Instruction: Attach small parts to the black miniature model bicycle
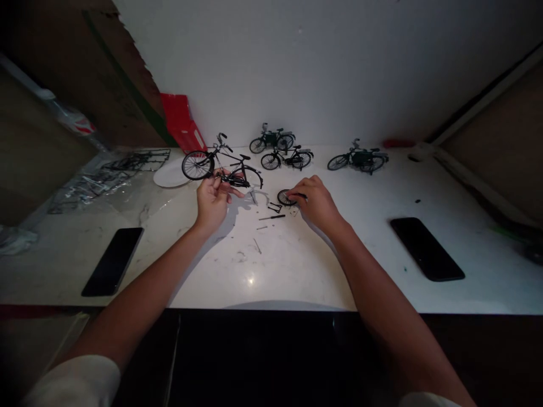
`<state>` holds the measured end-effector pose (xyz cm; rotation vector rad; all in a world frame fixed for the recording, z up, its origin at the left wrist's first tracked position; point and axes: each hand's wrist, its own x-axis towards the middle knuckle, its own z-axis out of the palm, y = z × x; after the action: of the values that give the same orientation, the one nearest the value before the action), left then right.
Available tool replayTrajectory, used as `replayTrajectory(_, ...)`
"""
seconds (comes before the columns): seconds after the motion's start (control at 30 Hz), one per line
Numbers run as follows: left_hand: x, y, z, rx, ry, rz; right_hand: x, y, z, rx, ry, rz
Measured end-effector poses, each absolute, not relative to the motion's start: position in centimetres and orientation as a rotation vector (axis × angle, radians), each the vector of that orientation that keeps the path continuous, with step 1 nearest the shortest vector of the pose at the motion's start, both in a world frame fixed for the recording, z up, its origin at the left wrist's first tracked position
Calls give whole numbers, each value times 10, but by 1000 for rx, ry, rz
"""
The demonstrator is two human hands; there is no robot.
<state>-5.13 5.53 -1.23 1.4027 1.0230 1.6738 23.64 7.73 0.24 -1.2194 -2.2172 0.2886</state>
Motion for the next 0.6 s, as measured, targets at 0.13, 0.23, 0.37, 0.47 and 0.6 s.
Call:
replayTrajectory(0.13, -52, 58, -14, 1385, 1038, 1666, 239, 79, 0, -1208, -2286, 363)
replayTrajectory(0.23, -53, 59, -14, 1362, 1048, 1659, 243, 82, 0, -1225, -2310, 373)
replayTrajectory(0.37, -54, 58, -12, 1352, 1063, 1604, 253, 86, 4, -1274, -2301, 311)
replayTrajectory(0.47, -54, 59, -13, 1342, 1057, 1582, 261, 88, 5, -1352, -2295, 278)
replayTrajectory(0.6, -55, 60, -16, 1331, 1048, 1565, 264, 89, -3, -1366, -2335, 316)
